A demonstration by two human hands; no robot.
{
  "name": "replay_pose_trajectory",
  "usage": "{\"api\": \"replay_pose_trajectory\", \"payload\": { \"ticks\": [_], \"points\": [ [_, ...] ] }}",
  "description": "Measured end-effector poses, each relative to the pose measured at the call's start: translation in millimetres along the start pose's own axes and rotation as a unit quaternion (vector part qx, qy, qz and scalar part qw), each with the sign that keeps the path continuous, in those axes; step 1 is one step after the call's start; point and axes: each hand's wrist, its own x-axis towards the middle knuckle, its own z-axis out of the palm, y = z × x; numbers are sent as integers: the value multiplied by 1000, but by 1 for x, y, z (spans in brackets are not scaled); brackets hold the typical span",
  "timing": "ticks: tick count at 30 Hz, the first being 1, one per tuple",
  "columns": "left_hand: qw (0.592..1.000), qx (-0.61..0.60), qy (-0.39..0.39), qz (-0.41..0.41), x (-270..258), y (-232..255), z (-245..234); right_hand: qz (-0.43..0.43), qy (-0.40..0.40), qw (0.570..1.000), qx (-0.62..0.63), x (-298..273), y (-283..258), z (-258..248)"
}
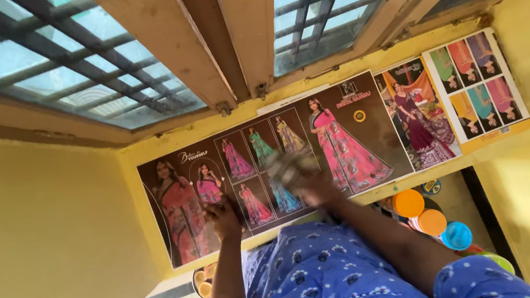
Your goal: The person wipes a yellow wall with a checkered cloth, cleaning around several fashion posters. They smooth the posters and wipe the wall surface repeatedly, moving from left to right along the wall.
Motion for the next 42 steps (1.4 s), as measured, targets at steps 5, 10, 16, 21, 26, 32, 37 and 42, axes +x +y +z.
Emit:
{"api": "replay_pose_trajectory", "payload": {
  "ticks": [5,10,16,21,26,32,37,42],
  "points": [
    [988,-55,-144,-24,3,-1,4,243,50,967,-65,-55,137,-63],
    [988,-67,-139,-25,0,-2,4,410,168,895,-59,-87,197,-116],
    [989,-68,-132,-30,11,2,-1,84,237,968,16,-30,81,-59],
    [993,-54,-101,8,5,-9,8,-294,17,952,76,-31,-72,14],
    [992,4,-126,27,11,-9,10,-196,55,978,56,-70,-59,18],
    [992,-44,-122,7,12,-6,18,69,78,995,-12,-161,56,-19],
    [984,36,-153,83,14,-12,18,254,50,939,-227,-209,141,-67],
    [988,-20,-138,62,12,-15,15,461,289,836,-71,-209,166,-99]
  ]
}}
